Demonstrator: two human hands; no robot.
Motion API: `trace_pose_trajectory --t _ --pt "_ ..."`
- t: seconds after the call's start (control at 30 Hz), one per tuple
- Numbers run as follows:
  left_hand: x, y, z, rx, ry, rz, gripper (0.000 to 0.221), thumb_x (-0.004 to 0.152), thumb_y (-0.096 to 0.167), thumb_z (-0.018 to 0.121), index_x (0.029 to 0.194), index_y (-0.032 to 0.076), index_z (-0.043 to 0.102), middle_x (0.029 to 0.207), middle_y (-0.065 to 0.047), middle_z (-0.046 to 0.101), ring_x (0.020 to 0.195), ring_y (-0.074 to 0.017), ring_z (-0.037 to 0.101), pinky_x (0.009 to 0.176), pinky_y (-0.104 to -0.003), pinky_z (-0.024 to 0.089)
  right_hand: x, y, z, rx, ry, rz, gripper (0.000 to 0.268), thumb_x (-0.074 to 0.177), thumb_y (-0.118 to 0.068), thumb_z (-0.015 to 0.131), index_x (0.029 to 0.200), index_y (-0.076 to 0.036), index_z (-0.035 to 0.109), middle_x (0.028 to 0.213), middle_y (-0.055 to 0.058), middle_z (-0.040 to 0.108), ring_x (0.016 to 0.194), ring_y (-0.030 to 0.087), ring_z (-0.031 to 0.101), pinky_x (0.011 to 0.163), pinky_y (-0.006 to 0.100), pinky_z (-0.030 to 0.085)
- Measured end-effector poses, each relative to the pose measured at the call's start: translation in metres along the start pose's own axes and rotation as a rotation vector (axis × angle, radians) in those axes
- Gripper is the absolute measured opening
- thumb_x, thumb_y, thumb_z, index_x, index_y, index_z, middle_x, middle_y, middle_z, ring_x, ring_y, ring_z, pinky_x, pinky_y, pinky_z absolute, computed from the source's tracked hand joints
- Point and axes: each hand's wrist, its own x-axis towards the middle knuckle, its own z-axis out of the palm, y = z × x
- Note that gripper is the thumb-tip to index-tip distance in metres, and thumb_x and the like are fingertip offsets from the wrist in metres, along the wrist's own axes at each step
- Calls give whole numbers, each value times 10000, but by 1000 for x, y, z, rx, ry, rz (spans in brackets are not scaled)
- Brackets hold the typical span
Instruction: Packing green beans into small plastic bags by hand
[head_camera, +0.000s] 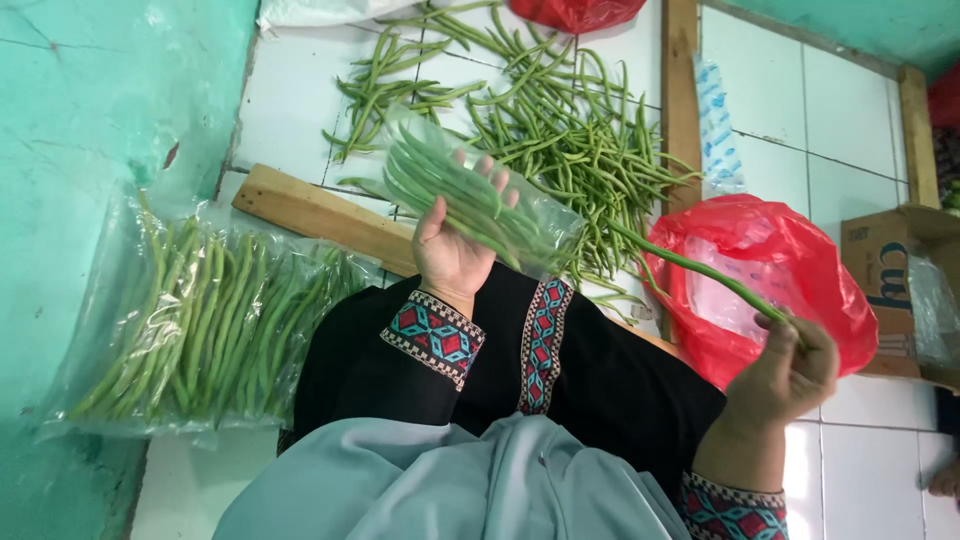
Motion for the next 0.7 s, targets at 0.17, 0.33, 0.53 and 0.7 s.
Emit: trace_pose_trajectory --t 0.17,0.33,0.53,0.7 --pt "-22 -17 3 -14 17 -8 541 1006 115 628 1509 76 433 1507 -256 483 1408 -441 458 1203 -598 384 -10 -21 -38 22 98 40 64 1162 -14 596 1148 48 603 1025 212 641 942 342 695 869 421 623" --pt "-49 -28 11 15 135 -99 713 961 181 642 1563 -15 315 1583 -170 406 1458 -368 392 1218 -538 351 -26 -41 -54 128 131 150 76 1142 -83 594 1163 -12 609 983 121 629 867 312 716 863 368 622" --pt "-69 -39 28 53 135 -103 592 1002 178 572 1559 143 375 1593 -194 386 1467 -407 370 1210 -577 339 -43 -56 -62 257 147 178 55 1128 -90 606 1147 -38 613 1041 128 671 1029 315 742 1044 437 663" --pt "-80 -61 31 100 243 -219 545 968 265 598 1431 -8 509 1416 -251 565 1292 -421 549 1069 -602 456 -64 -54 -42 404 220 249 32 1105 -82 593 1091 -57 609 907 103 656 827 224 703 827 291 598"
